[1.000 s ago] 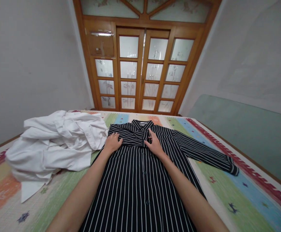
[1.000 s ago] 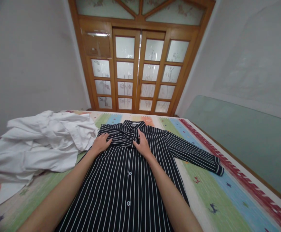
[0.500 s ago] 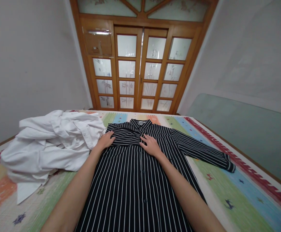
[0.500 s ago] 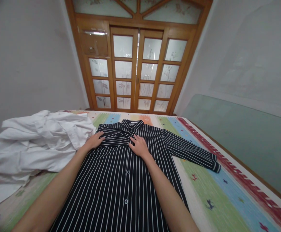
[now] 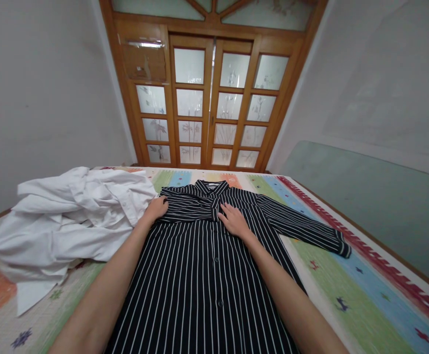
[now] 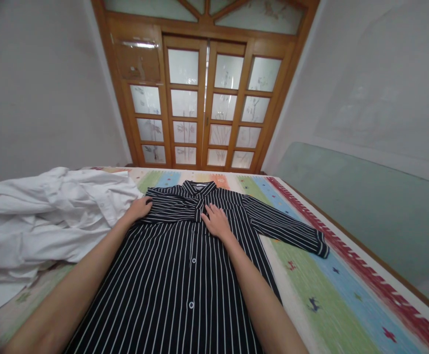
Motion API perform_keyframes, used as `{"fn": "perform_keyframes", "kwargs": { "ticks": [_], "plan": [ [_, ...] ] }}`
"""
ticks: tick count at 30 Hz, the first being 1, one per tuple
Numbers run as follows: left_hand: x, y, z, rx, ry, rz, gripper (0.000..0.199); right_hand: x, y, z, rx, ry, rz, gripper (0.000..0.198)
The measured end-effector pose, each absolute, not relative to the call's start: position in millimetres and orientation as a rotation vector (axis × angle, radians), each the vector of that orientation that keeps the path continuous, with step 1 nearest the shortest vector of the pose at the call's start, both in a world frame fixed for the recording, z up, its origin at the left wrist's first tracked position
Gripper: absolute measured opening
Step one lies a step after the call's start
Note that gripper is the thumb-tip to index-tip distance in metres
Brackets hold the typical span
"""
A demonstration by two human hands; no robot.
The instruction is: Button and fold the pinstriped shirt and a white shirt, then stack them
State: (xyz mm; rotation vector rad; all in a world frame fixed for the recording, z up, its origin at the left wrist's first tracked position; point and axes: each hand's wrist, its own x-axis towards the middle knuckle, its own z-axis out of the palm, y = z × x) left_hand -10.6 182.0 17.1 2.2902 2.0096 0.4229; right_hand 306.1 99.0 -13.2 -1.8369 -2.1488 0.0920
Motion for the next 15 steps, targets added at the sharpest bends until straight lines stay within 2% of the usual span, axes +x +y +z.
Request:
{"fn": "perform_keyframes", "kwargs": {
  "ticks": [9, 15],
  "plan": [
    [-13, 209, 31, 2.308, 1.974, 0.498, 0.044, 325, 90, -13, -1.881, -2.161, 0.041, 0.054],
    [-4, 229, 23, 2.517, 1.743, 0.465, 0.043, 324, 87, -9, -1.929, -2.171, 0.013, 0.054]
  ]
}}
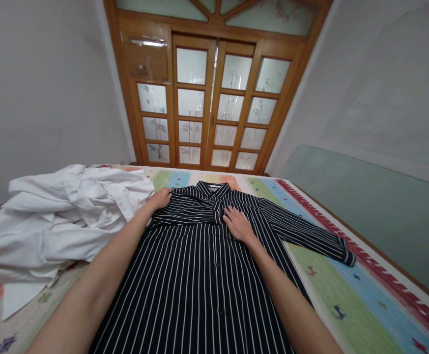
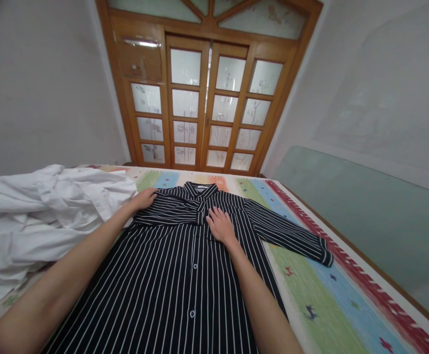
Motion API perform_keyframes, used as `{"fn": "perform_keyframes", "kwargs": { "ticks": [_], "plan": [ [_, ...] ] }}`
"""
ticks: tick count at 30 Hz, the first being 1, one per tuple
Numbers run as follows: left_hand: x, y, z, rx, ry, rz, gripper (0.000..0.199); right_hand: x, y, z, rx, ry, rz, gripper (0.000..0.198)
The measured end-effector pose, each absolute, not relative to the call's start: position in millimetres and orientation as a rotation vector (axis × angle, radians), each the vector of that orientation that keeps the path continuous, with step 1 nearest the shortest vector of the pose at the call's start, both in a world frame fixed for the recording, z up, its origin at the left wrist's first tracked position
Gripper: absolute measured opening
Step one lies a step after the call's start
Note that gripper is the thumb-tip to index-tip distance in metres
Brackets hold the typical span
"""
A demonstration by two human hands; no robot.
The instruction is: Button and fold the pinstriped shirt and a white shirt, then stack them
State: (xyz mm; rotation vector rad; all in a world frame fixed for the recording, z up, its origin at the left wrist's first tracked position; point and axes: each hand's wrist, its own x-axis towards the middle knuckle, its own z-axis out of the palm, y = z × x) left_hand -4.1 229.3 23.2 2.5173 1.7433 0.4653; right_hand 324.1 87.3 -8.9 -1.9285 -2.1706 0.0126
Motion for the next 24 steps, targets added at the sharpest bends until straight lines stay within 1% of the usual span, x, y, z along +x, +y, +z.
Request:
{"fn": "perform_keyframes", "kwargs": {
  "ticks": [4, 8, 14, 24],
  "plan": [
    [5, 243, 20, 2.515, 1.757, 0.366, 0.037, 321, 88, -8, -1.959, -2.176, -0.007, 0.056],
    [9, 249, 17, 2.474, 1.804, 0.341, 0.032, 320, 89, -8, -1.975, -2.162, 0.030, 0.058],
    [14, 249, 18, 2.352, 1.977, 0.303, 0.027, 320, 90, -10, -1.974, -2.142, 0.071, 0.059],
    [11, 245, 26, 2.247, 2.133, 0.313, 0.030, 319, 88, -9, -1.944, -2.125, 0.067, 0.060]
  ]
}}
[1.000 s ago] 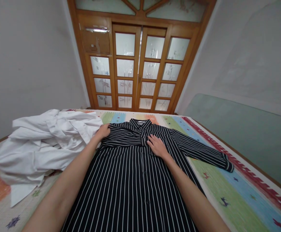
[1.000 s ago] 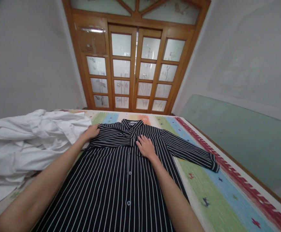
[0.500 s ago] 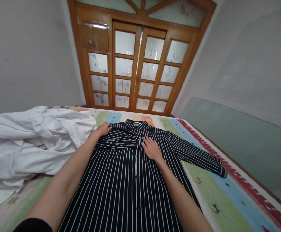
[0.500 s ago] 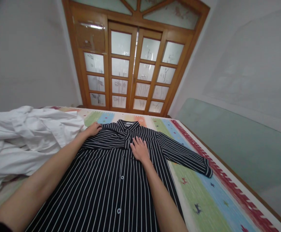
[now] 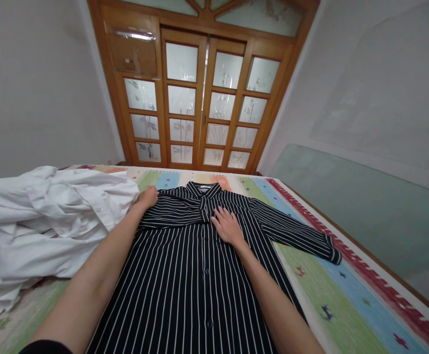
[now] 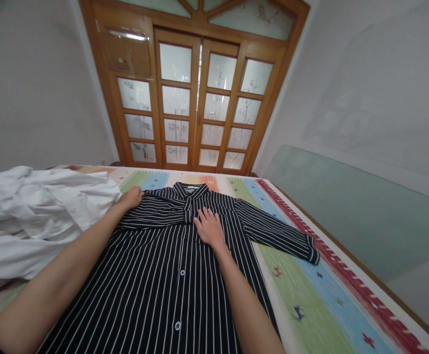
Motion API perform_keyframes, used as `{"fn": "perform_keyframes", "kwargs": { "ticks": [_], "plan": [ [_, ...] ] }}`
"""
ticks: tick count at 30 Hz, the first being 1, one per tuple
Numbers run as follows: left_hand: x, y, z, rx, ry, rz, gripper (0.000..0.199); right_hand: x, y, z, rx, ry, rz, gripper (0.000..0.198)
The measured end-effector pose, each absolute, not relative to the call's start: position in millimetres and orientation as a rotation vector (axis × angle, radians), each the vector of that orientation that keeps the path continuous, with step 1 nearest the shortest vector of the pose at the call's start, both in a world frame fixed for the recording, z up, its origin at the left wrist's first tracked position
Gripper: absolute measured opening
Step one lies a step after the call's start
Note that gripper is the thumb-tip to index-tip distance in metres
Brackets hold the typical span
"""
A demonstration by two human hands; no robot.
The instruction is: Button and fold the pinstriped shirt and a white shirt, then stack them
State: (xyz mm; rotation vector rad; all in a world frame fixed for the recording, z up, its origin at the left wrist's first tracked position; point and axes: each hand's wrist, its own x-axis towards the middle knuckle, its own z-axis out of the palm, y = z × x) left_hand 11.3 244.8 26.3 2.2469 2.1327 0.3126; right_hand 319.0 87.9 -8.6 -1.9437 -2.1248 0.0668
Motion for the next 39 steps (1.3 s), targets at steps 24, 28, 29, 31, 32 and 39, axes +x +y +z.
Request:
{"fn": "perform_keyframes", "kwargs": {
  "ticks": [24, 28, 29, 31, 32, 39],
  "plan": [
    [113, 166, -2, 2.486, 1.804, 0.351, 0.060, 319, 85, -4, -1.678, -2.263, 0.081, 0.057],
    [107, 167, -7, 2.496, 1.782, 0.387, 0.062, 319, 84, -2, -1.424, -2.406, 0.003, 0.053],
    [104, 167, -7, 2.493, 1.787, 0.383, 0.062, 319, 84, -2, -1.401, -2.412, -0.012, 0.049],
    [98, 167, -6, 2.484, 1.813, 0.367, 0.063, 319, 84, -2, -1.373, -2.408, -0.030, 0.042],
    [94, 167, -6, 2.477, 1.833, 0.360, 0.063, 319, 85, -2, -1.363, -2.402, -0.034, 0.040],
    [65, 168, -5, 2.436, 1.998, 0.388, 0.059, 321, 87, -6, -1.377, -2.310, -0.018, 0.037]
  ]
}}
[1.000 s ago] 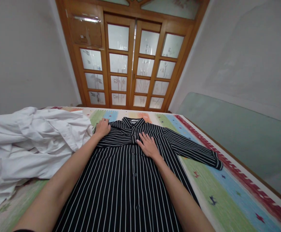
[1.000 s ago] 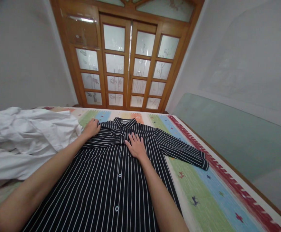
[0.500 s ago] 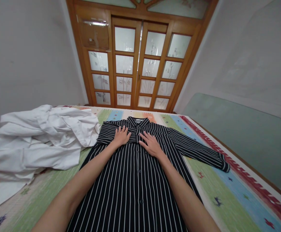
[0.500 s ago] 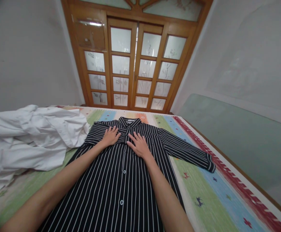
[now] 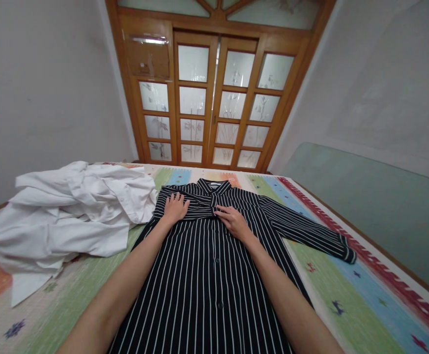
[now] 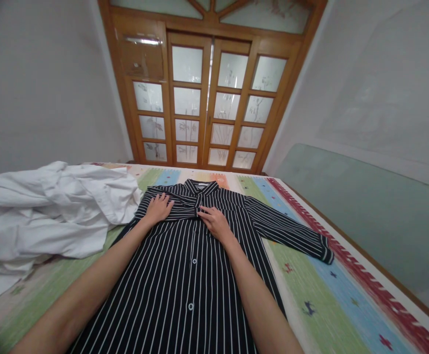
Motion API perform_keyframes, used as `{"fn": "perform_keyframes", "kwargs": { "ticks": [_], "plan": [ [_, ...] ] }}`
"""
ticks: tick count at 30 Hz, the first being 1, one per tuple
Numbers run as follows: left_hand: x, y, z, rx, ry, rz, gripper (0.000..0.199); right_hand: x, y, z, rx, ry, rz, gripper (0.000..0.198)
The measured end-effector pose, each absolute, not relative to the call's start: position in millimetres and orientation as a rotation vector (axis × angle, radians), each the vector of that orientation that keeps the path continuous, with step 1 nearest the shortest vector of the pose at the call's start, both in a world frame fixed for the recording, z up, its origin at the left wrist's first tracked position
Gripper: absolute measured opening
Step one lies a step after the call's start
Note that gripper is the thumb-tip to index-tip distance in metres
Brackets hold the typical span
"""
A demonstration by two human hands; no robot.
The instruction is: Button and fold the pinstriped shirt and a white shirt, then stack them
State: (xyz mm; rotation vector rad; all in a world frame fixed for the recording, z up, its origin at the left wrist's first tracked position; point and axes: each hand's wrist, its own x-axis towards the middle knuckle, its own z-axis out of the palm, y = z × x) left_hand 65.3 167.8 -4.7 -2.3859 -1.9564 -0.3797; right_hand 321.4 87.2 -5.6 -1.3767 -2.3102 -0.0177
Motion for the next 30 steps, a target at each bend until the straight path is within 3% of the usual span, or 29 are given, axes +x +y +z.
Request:
{"fn": "perform_keyframes", "kwargs": {
  "ticks": [7, 16, 25, 30],
  "plan": [
    [46, 173, -3, -2.440, -2.034, -0.289, 0.060, 320, 87, -4, -1.373, -2.243, 0.008, 0.035],
    [46, 161, -2, -2.461, -1.952, -0.277, 0.063, 317, 88, -6, -1.375, -2.389, 0.010, 0.050],
    [67, 155, 8, -2.447, -1.669, -0.698, 0.057, 318, 92, -9, -1.355, -2.419, 0.029, 0.047],
    [85, 149, 2, -2.765, -1.632, -0.420, 0.062, 319, 95, -15, -1.325, -2.395, -0.040, 0.046]
  ]
}}
